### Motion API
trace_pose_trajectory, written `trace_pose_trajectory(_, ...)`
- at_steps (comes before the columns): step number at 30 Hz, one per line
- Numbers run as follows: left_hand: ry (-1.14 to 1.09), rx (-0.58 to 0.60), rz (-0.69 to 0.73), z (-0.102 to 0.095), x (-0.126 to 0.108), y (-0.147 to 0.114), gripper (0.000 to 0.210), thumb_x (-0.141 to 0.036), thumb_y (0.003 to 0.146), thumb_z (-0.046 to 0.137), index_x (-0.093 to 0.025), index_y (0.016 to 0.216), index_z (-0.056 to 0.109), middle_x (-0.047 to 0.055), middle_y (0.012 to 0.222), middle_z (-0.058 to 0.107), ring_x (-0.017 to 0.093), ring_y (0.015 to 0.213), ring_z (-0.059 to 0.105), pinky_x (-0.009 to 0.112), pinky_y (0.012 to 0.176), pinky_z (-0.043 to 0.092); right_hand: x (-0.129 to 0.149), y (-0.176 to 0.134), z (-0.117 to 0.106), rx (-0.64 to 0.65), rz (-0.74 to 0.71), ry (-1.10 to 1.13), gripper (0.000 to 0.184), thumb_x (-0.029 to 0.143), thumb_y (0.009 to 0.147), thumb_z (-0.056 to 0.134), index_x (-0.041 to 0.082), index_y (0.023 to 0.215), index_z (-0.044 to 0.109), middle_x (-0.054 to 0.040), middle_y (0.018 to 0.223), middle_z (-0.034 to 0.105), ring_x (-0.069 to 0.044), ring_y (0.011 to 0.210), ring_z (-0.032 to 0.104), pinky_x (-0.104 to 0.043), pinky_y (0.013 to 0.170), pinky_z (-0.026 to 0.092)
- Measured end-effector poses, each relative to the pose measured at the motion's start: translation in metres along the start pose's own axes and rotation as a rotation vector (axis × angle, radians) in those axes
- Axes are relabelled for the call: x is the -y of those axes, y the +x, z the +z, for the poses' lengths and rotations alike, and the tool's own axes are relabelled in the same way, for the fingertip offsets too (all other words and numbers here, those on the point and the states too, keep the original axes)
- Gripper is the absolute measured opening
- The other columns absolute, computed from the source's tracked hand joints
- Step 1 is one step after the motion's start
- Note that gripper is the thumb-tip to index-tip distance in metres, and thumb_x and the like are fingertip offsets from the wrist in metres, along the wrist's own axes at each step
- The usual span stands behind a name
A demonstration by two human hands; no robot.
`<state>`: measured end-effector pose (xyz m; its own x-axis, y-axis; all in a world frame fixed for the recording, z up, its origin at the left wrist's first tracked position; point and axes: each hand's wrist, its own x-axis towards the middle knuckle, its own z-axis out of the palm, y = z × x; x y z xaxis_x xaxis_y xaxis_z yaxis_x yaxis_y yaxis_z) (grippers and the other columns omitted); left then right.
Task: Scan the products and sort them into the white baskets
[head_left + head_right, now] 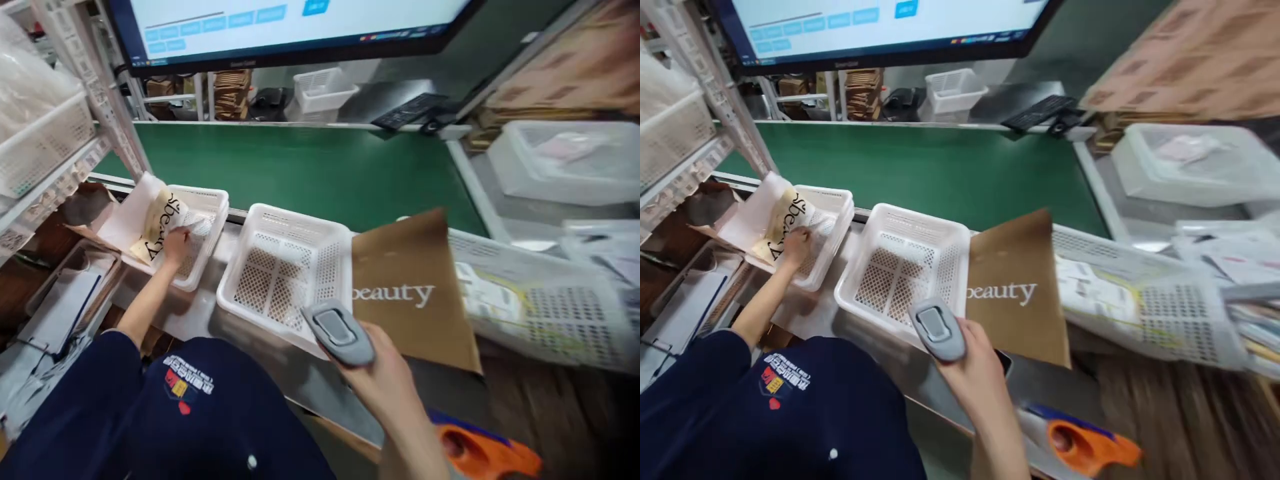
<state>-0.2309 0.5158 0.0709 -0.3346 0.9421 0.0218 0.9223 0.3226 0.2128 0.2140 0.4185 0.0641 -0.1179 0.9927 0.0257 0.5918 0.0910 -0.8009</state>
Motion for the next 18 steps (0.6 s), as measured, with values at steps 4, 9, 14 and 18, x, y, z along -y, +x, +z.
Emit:
trace_pose_trajectory(4,-0.092,0.020,0.443,0.015,-0.022,-0.014,0.027,-0.021,0.112,0.053,-0.025,0.112,0.080,0.009,0.143,0.080,0.027,0.152,0.063,0.052,0.143,0.032,0.049,0.025,-0.010,0.075,-0.126,-0.038,0.036,0.051,0.083,0.066,0.022,0.104,0.070,-0.0161,0.107,0.072,-0.036,0.096,0.075,-0.050,0.085,0.062)
trace_pose_trajectory(9,-0.244,0.055,1.104,0.056,-0.044,-0.020,0.023,-0.022,0.111,0.061,-0.031,0.110,0.082,0.004,0.126,0.087,0.022,0.131,0.079,0.050,0.128,0.056,0.092,0.037,-0.017,0.137,-0.200,-0.086,0.023,0.044,0.086,0.063,0.023,0.096,0.066,-0.0082,0.093,0.068,-0.027,0.083,0.069,-0.038,0.072,0.051)
trace_pose_trajectory(14,-0.260,-0.211,1.408,0.083,-0.075,-0.024,0.019,-0.017,0.110,0.066,-0.028,0.107,0.081,0.001,0.115,0.088,0.018,0.118,0.084,0.042,0.120,0.064,0.097,0.042,-0.025,0.147,-0.199,-0.229,0.028,0.037,0.086,0.056,0.023,0.106,0.068,-0.0088,0.100,0.074,-0.031,0.088,0.073,-0.037,0.071,0.049)
trace_pose_trajectory(18,-0.197,-0.241,1.196,0.069,-0.079,-0.027,0.021,-0.022,0.107,0.068,-0.029,0.122,0.082,0.005,0.124,0.087,0.024,0.131,0.078,0.054,0.136,0.051,0.061,0.029,-0.031,0.160,-0.194,-0.264,0.021,0.034,0.084,0.057,0.026,0.102,0.065,-0.0088,0.101,0.075,-0.033,0.089,0.076,-0.040,0.069,0.053)
